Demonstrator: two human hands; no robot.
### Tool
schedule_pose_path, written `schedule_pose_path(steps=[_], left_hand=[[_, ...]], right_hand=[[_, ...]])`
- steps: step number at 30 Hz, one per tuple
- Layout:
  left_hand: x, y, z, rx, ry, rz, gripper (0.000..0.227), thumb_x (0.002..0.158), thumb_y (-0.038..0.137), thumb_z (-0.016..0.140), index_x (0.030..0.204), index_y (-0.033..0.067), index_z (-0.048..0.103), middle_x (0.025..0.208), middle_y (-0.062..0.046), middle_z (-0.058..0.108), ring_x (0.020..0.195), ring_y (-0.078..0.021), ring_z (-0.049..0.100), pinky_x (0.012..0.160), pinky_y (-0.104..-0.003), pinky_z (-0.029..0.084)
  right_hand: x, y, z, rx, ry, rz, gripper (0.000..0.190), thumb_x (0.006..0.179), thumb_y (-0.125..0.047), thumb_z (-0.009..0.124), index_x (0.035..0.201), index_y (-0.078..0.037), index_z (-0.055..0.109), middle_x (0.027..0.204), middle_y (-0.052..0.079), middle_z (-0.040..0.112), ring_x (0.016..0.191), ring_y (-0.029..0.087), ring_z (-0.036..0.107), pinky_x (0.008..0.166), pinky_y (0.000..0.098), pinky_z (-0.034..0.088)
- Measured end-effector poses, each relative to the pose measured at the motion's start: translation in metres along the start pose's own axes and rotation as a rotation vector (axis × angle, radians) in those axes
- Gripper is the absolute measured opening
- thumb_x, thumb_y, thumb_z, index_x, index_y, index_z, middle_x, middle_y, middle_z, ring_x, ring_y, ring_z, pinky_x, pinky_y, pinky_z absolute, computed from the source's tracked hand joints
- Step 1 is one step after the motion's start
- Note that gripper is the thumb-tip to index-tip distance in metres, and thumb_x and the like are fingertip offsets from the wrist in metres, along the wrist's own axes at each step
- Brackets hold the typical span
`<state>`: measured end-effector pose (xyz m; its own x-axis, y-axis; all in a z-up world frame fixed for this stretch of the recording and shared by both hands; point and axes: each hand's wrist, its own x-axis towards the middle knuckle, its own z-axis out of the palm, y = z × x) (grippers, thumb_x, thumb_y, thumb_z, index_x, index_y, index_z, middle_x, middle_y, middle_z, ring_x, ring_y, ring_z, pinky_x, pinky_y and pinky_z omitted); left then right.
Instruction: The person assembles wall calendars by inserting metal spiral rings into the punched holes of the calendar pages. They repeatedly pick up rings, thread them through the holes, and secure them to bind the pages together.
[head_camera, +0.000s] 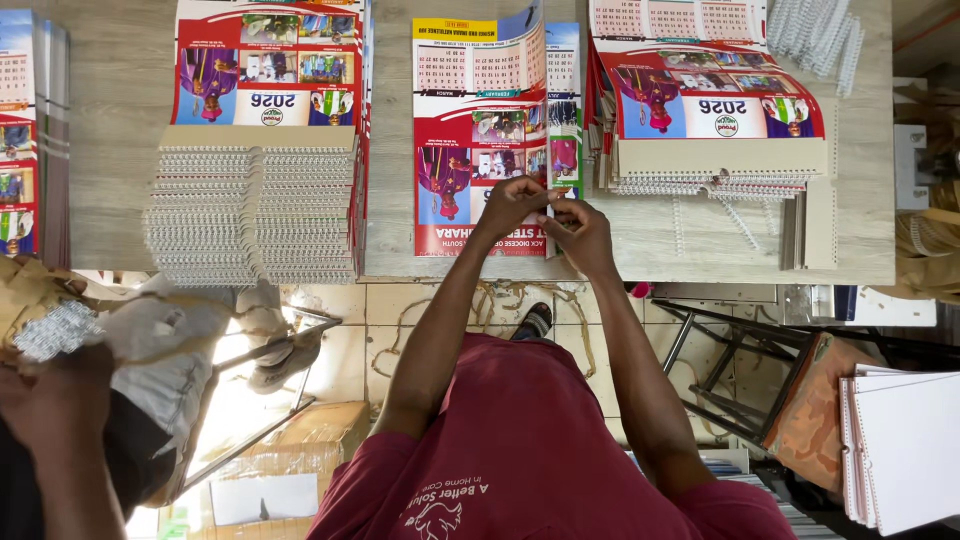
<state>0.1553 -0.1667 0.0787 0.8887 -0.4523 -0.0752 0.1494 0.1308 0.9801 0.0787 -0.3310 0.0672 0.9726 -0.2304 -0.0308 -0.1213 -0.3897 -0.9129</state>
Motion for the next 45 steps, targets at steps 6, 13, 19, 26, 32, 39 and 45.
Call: schedule_pose_path(steps=[6, 13, 19, 26, 32, 39, 45], left_hand=[[0.019, -0.035, -0.012, -0.084, -0.067, 0.019, 0.026, 0.088, 0.018, 0.088, 0.1, 0.0003, 0.074, 0.084, -0.007, 0.072, 0.078, -0.0083, 0.068, 0.075, -0.025, 0.056], [0.021, -0.039, -0.015, -0.141, -0.094, 0.01, 0.029, 0.088, 0.018, 0.088, 0.102, -0.0014, 0.071, 0.086, -0.007, 0.072, 0.08, -0.0083, 0.068, 0.076, -0.024, 0.056], [0.037, -0.084, -0.023, -0.041, -0.022, 0.041, 0.011, 0.093, 0.012, 0.075, 0.084, 0.008, 0.07, 0.068, -0.001, 0.058, 0.064, -0.0057, 0.058, 0.064, -0.024, 0.049], [0.035, -0.083, -0.021, 0.016, 0.029, 0.041, 0.012, 0.087, 0.01, 0.07, 0.077, 0.0104, 0.064, 0.063, 0.001, 0.053, 0.06, -0.0067, 0.05, 0.061, -0.026, 0.042], [0.023, -0.051, -0.012, 0.022, 0.027, 0.045, 0.007, 0.087, 0.01, 0.07, 0.08, 0.0094, 0.067, 0.064, 0.0, 0.055, 0.064, -0.0074, 0.052, 0.064, -0.025, 0.043], [0.005, -0.001, 0.001, -0.037, 0.023, 0.038, 0.006, 0.088, 0.011, 0.077, 0.087, 0.0048, 0.075, 0.069, 0.001, 0.061, 0.07, -0.0042, 0.055, 0.069, -0.021, 0.046], [0.022, -0.049, -0.01, -0.011, 0.054, 0.054, 0.004, 0.088, 0.007, 0.073, 0.084, 0.0076, 0.073, 0.067, 0.0, 0.059, 0.066, -0.0062, 0.056, 0.066, -0.024, 0.048]], right_hand=[[0.001, -0.008, -0.019, 0.271, -0.158, -0.044, 0.027, 0.093, 0.0, 0.078, 0.119, 0.003, 0.074, 0.122, 0.02, 0.07, 0.109, 0.028, 0.069, 0.087, 0.0382, 0.063], [0.003, 0.003, -0.024, 0.197, -0.173, -0.046, 0.018, 0.101, -0.007, 0.071, 0.118, -0.006, 0.078, 0.124, 0.016, 0.073, 0.122, 0.026, 0.065, 0.103, 0.0421, 0.053], [0.001, 0.012, -0.027, 0.216, -0.141, 0.047, 0.016, 0.104, -0.009, 0.063, 0.11, -0.009, 0.078, 0.092, 0.001, 0.074, 0.091, 0.003, 0.061, 0.085, 0.0261, 0.054], [0.001, -0.007, -0.029, 0.262, -0.071, 0.002, 0.03, 0.104, -0.001, 0.052, 0.128, -0.005, 0.07, 0.105, 0.01, 0.075, 0.1, 0.012, 0.065, 0.094, 0.0336, 0.052], [-0.017, -0.012, -0.021, 0.143, -0.095, -0.065, 0.041, 0.105, -0.009, 0.054, 0.144, -0.009, 0.064, 0.11, 0.018, 0.073, 0.099, 0.022, 0.063, 0.086, 0.042, 0.049], [-0.016, -0.029, -0.005, -0.064, -0.031, -0.123, 0.043, 0.098, -0.013, 0.067, 0.141, -0.014, 0.066, 0.108, 0.019, 0.076, 0.1, 0.03, 0.073, 0.08, 0.0464, 0.057], [-0.019, -0.037, -0.013, -0.293, 0.15, -0.25, 0.046, 0.101, -0.002, 0.058, 0.147, 0.004, 0.057, 0.12, 0.033, 0.069, 0.097, 0.042, 0.069, 0.096, 0.0566, 0.054]])
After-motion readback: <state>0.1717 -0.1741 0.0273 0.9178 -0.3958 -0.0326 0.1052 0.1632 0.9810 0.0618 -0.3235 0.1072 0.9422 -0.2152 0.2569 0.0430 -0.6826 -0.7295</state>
